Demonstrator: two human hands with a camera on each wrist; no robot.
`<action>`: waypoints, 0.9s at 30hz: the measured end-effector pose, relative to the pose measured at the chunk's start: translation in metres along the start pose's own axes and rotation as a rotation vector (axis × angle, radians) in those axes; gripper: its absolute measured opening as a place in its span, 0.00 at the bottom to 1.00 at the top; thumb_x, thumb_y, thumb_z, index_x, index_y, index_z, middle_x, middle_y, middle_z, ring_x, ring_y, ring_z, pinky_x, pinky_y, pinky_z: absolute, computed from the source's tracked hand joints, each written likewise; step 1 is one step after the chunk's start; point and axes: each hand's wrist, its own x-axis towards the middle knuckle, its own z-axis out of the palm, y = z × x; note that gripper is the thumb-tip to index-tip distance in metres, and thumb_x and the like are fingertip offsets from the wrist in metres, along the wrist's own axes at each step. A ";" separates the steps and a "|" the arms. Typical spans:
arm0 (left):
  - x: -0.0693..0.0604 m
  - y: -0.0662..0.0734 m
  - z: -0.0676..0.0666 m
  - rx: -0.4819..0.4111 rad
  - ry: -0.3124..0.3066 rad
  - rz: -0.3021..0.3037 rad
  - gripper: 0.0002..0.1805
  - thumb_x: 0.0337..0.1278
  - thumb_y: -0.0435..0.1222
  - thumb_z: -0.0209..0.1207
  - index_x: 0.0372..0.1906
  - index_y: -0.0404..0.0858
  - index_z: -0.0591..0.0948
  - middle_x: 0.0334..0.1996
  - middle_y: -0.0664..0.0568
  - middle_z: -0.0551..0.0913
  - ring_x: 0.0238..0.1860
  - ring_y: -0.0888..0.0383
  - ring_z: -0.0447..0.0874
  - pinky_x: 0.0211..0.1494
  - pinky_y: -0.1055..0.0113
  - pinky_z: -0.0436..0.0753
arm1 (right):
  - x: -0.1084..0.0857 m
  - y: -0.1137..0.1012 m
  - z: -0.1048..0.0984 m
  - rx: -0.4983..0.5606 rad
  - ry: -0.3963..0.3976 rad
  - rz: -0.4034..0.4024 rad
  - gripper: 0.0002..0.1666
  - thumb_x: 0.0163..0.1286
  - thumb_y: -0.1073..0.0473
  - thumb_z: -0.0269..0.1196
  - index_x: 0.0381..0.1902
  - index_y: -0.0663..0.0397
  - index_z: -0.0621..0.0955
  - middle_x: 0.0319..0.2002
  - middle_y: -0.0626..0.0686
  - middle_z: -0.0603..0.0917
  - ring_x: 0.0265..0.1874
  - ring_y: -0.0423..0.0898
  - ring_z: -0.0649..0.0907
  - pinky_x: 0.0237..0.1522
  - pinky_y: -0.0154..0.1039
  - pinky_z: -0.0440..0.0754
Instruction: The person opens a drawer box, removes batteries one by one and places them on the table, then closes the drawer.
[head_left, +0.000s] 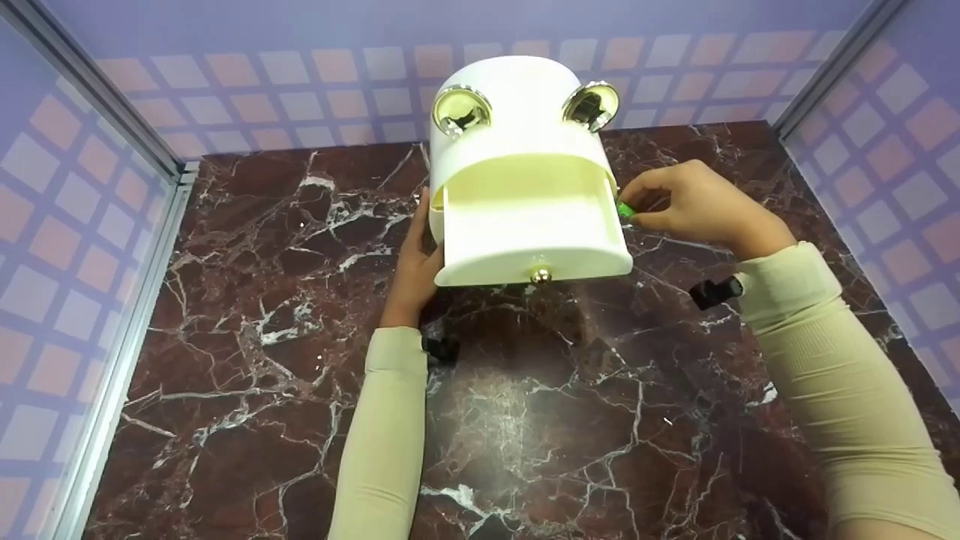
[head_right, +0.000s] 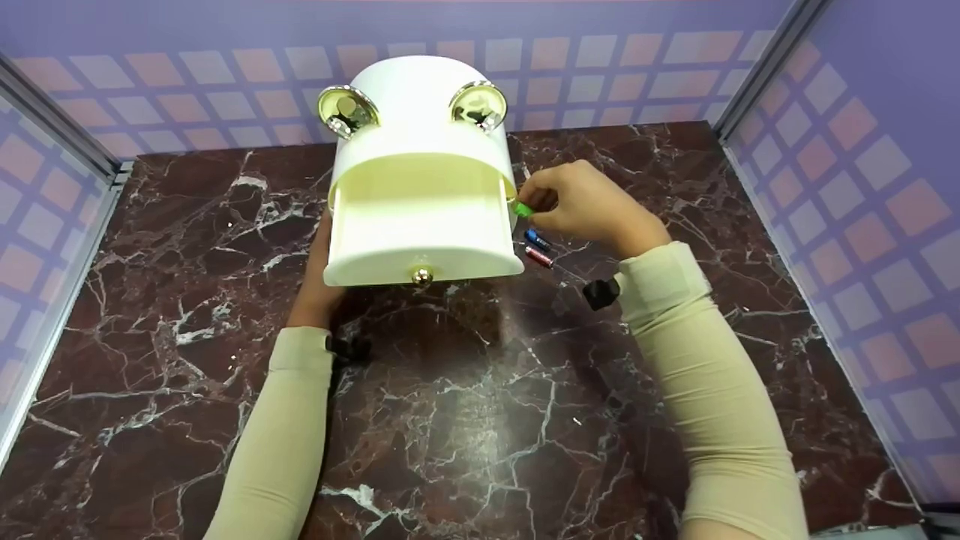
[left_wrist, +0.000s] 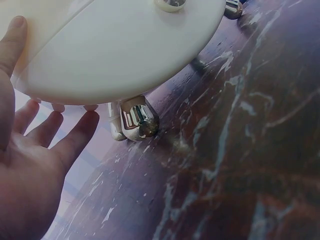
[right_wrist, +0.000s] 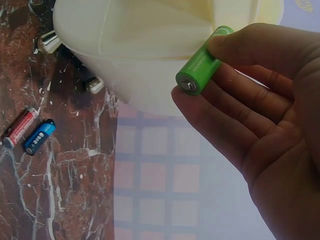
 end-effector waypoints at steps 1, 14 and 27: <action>0.000 0.000 0.000 -0.003 -0.001 0.002 0.46 0.64 0.42 0.59 0.78 0.53 0.44 0.79 0.55 0.47 0.76 0.56 0.56 0.66 0.58 0.76 | 0.000 0.001 0.001 -0.006 0.002 -0.005 0.11 0.62 0.61 0.67 0.44 0.45 0.85 0.38 0.45 0.88 0.37 0.41 0.86 0.38 0.32 0.85; 0.009 -0.027 -0.007 0.009 0.001 0.091 0.44 0.66 0.37 0.57 0.78 0.55 0.46 0.78 0.59 0.49 0.75 0.61 0.55 0.72 0.62 0.69 | 0.001 0.023 0.017 -0.002 0.007 -0.010 0.13 0.60 0.61 0.69 0.44 0.50 0.85 0.38 0.49 0.89 0.38 0.45 0.87 0.40 0.32 0.84; 0.003 -0.004 -0.001 -0.039 -0.012 0.040 0.46 0.65 0.37 0.58 0.78 0.46 0.43 0.79 0.52 0.46 0.76 0.55 0.54 0.69 0.59 0.73 | -0.003 0.045 0.032 0.022 0.022 0.058 0.11 0.60 0.62 0.68 0.42 0.52 0.85 0.35 0.51 0.89 0.33 0.42 0.85 0.33 0.27 0.81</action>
